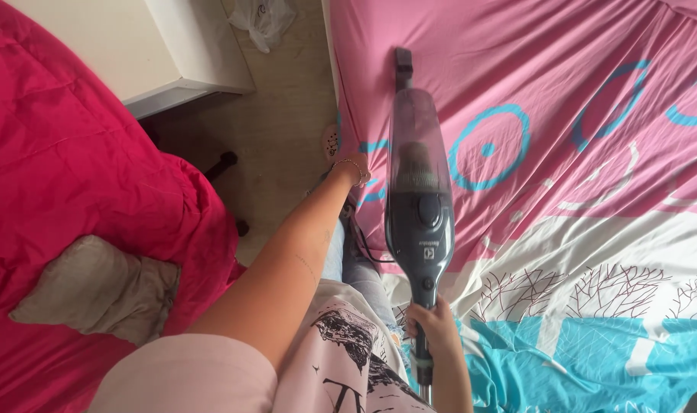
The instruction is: Vacuuming a bed and pillows with a handheld vacuum cleaner.
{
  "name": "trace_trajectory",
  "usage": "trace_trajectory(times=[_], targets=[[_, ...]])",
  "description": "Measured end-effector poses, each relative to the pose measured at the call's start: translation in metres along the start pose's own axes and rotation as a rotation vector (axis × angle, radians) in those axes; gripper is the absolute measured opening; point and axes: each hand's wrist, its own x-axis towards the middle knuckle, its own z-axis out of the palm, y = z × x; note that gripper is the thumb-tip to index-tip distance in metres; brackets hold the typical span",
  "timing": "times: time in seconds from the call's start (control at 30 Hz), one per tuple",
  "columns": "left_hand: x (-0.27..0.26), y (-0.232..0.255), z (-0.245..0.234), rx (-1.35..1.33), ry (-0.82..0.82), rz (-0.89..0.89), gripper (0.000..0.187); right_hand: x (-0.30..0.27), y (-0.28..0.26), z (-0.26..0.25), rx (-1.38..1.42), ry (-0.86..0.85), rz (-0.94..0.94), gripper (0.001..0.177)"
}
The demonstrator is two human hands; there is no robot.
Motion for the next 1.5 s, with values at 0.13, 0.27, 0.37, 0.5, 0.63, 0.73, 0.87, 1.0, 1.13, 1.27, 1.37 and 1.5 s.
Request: trace_trajectory(times=[0.13,0.27,0.37,0.5,0.63,0.73,0.87,1.0,1.13,1.27,1.37,1.5], targets=[[-0.014,0.005,-0.006,-0.031,0.023,-0.004,0.017,0.021,-0.027,0.007,-0.086,0.010,-0.094,0.015],[-0.040,0.018,-0.023,0.112,0.041,-0.041,0.010,0.023,-0.048,0.009,-0.122,0.036,-0.066,0.017],[-0.041,0.018,-0.024,0.145,0.056,-0.045,0.014,0.016,-0.039,-0.005,-0.105,0.015,-0.033,0.016],[-0.031,0.013,-0.021,0.141,0.030,-0.036,0.017,-0.003,-0.026,-0.020,-0.047,-0.046,0.036,0.017],[-0.022,0.011,-0.013,0.187,0.079,-0.031,0.020,-0.003,-0.023,-0.022,-0.063,-0.069,0.052,0.015],[-0.002,0.004,-0.001,0.155,0.081,-0.035,0.022,0.005,-0.037,-0.013,-0.030,-0.022,0.098,0.017],[0.012,-0.006,0.009,0.084,0.043,-0.028,0.023,0.027,-0.058,-0.005,-0.041,-0.063,0.036,0.016],[0.011,0.002,0.007,0.189,0.086,-0.037,0.024,0.066,-0.065,-0.018,-0.169,-0.077,-0.051,0.010],[-0.004,0.008,-0.009,0.294,0.071,0.005,0.025,0.076,-0.104,0.005,-0.255,-0.026,-0.164,0.010],[-0.019,0.012,-0.023,0.321,0.049,0.023,0.025,0.064,-0.113,0.010,-0.221,-0.060,-0.065,0.013],[-0.025,0.016,-0.020,0.307,0.037,0.011,0.023,0.054,-0.091,-0.011,-0.324,-0.031,-0.061,0.009],[-0.019,0.012,-0.019,0.332,0.082,0.032,0.026,0.043,-0.054,-0.043,-0.355,-0.112,-0.086,0.011]])
